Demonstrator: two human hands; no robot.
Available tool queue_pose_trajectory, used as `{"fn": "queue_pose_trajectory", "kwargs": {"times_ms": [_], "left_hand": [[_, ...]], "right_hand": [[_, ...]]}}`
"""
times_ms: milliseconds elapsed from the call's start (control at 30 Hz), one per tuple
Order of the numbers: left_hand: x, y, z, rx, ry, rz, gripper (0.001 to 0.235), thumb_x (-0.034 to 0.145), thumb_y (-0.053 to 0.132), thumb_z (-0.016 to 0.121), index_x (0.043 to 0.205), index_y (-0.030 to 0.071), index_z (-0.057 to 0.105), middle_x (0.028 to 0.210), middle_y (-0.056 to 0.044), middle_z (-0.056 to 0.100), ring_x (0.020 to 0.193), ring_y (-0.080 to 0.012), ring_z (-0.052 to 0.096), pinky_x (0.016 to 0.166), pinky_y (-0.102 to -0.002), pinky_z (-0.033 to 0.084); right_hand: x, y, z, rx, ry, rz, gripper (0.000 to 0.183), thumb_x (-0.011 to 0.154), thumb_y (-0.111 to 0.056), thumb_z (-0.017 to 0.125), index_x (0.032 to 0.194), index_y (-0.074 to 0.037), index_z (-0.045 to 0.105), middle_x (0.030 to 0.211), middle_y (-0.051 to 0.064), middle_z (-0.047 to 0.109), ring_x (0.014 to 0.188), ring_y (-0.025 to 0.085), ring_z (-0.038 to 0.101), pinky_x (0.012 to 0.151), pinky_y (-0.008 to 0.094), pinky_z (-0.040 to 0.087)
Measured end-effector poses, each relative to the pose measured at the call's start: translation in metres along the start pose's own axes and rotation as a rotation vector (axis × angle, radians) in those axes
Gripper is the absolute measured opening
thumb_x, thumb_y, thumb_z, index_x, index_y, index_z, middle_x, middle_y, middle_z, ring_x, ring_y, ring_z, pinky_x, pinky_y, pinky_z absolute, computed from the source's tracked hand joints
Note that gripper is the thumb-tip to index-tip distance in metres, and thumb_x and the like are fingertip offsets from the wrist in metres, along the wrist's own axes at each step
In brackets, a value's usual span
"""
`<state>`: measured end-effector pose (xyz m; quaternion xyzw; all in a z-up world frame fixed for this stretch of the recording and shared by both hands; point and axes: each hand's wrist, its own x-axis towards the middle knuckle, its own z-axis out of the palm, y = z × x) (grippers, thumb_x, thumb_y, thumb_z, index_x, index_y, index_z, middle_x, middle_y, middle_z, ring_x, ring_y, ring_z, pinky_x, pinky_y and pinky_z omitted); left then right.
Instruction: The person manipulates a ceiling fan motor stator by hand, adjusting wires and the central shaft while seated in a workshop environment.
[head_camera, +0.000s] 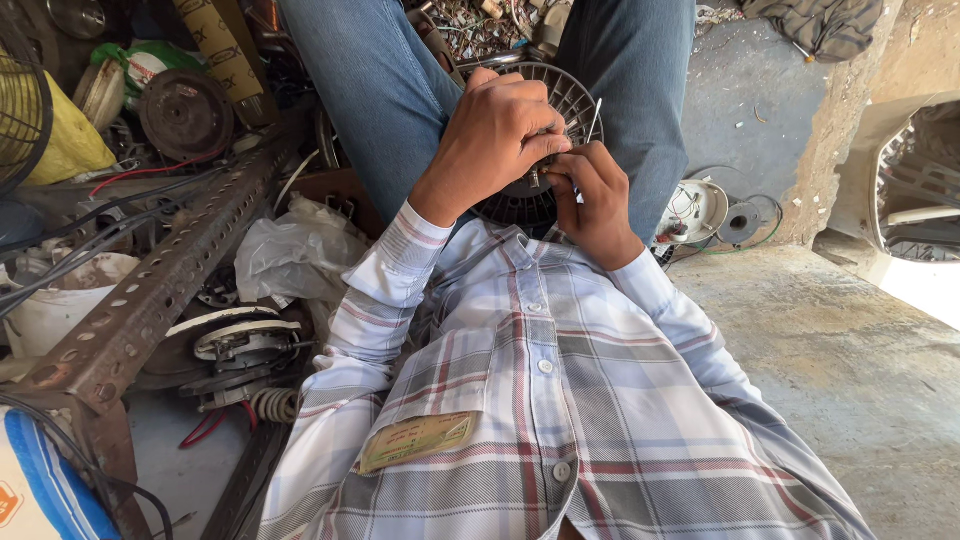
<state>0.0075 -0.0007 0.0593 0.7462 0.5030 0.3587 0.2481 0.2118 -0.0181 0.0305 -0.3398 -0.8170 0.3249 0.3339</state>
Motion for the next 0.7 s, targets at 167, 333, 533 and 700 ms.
{"fn": "queue_pose_trajectory", "kwargs": {"times_ms": [167,333,533,700], "left_hand": [[0.005,-0.01,-0.011,0.043,0.003,0.032,0.025,0.088,0.029,0.087,0.079,0.009,0.074,0.074,-0.002,0.063,0.075,-0.0214,0.062,0.08,-0.041,0.039],[0.004,-0.037,-0.002,0.045,0.013,-0.065,0.024,0.088,0.028,0.087,0.082,0.008,0.075,0.073,-0.002,0.063,0.07,-0.0214,0.06,0.081,-0.041,0.04],[-0.009,-0.075,0.018,0.188,0.005,-0.211,0.023,0.084,0.028,0.086,0.077,0.009,0.075,0.072,-0.002,0.064,0.065,-0.02,0.06,0.079,-0.044,0.039],[-0.025,-0.065,0.005,0.363,0.08,-0.267,0.032,0.085,0.036,0.084,0.074,0.009,0.07,0.076,-0.004,0.064,0.076,-0.0231,0.06,0.077,-0.043,0.035]], "right_hand": [[0.0,-0.001,-0.001,0.149,-0.033,0.162,0.014,0.094,0.009,0.067,0.105,0.001,0.062,0.097,0.013,0.058,0.077,0.024,0.062,0.068,0.033,0.05],[0.0,-0.002,0.004,0.085,-0.014,0.204,0.012,0.09,0.005,0.072,0.098,-0.001,0.065,0.09,0.01,0.056,0.07,0.02,0.061,0.063,0.032,0.048],[0.003,0.003,0.004,-0.051,0.019,0.124,0.009,0.088,0.0,0.075,0.094,-0.004,0.069,0.091,0.005,0.062,0.073,0.021,0.062,0.065,0.034,0.049],[0.04,0.025,-0.021,0.277,-0.055,0.097,0.029,0.106,-0.021,0.062,0.118,0.005,0.068,0.115,0.013,0.063,0.105,0.025,0.064,0.093,0.035,0.052]]}}
